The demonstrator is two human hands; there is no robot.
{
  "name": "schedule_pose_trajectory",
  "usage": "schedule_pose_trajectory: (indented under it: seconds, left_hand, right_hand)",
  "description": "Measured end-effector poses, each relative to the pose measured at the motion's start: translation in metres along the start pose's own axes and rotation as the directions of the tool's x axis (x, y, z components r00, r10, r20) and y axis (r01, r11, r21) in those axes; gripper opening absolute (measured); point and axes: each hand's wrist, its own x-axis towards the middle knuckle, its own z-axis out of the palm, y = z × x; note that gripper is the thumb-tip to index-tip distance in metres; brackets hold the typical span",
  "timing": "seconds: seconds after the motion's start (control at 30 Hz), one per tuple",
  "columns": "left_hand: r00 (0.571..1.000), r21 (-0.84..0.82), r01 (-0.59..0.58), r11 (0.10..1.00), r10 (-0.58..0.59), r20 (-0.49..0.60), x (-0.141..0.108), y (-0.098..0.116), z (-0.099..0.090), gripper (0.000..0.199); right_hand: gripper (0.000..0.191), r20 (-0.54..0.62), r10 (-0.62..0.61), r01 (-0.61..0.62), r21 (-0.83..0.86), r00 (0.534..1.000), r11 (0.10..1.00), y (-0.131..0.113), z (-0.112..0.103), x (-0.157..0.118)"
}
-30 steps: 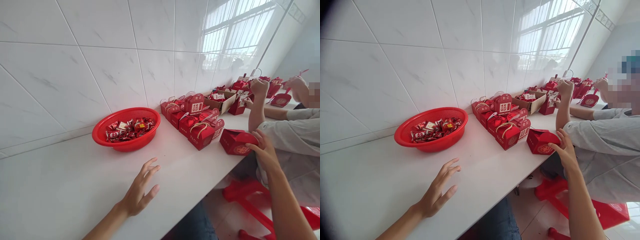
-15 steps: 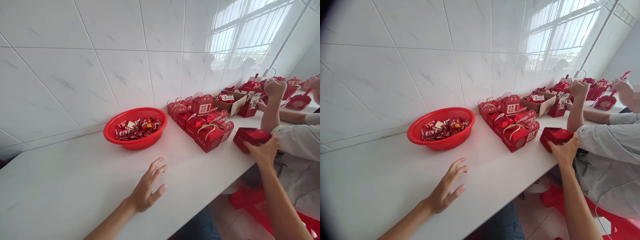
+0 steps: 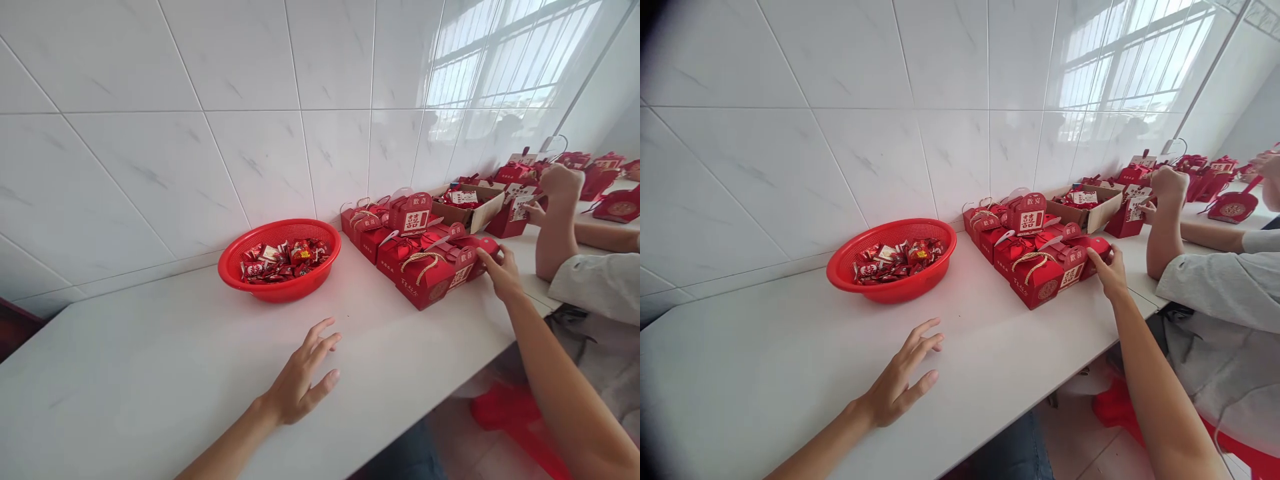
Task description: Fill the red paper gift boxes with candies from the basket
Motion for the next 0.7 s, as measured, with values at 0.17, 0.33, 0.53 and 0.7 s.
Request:
schedule_pose_trajectory:
  seconds: [0.17,0.33,0.53,0.7]
  left_hand:
    - [1.0,-0.007,0.007,1.0,-0.007,0.009,0.0,0.001,0.0,0.046]
    - [1.0,-0.007,0.014,1.0,-0.014,0.028,0.001,0.003,-0.002,0.044]
    - [1.0,-0.016,0.014,1.0,-0.013,0.026,0.0,0.011,-0.003,0.039]
    - [0.994,0.209,-0.033,0.977,0.01,0.109,-0.018,0.013,-0.047,0.031]
  right_hand:
    - [0.069,-0.1,0.023,-0.023,0.001,0.995,1.0,-0.008,0.003,-0.004]
    - [0.055,-0.345,-0.266,0.285,0.003,0.9,0.959,-0.036,0.015,-0.041]
    - [0.012,0.258,-0.82,0.785,0.247,0.512,0.568,-0.07,0.061,-0.154]
    - [0.025,0.5,-0.853,0.696,0.665,-0.147,0.27,-0.048,0.101,-0.231]
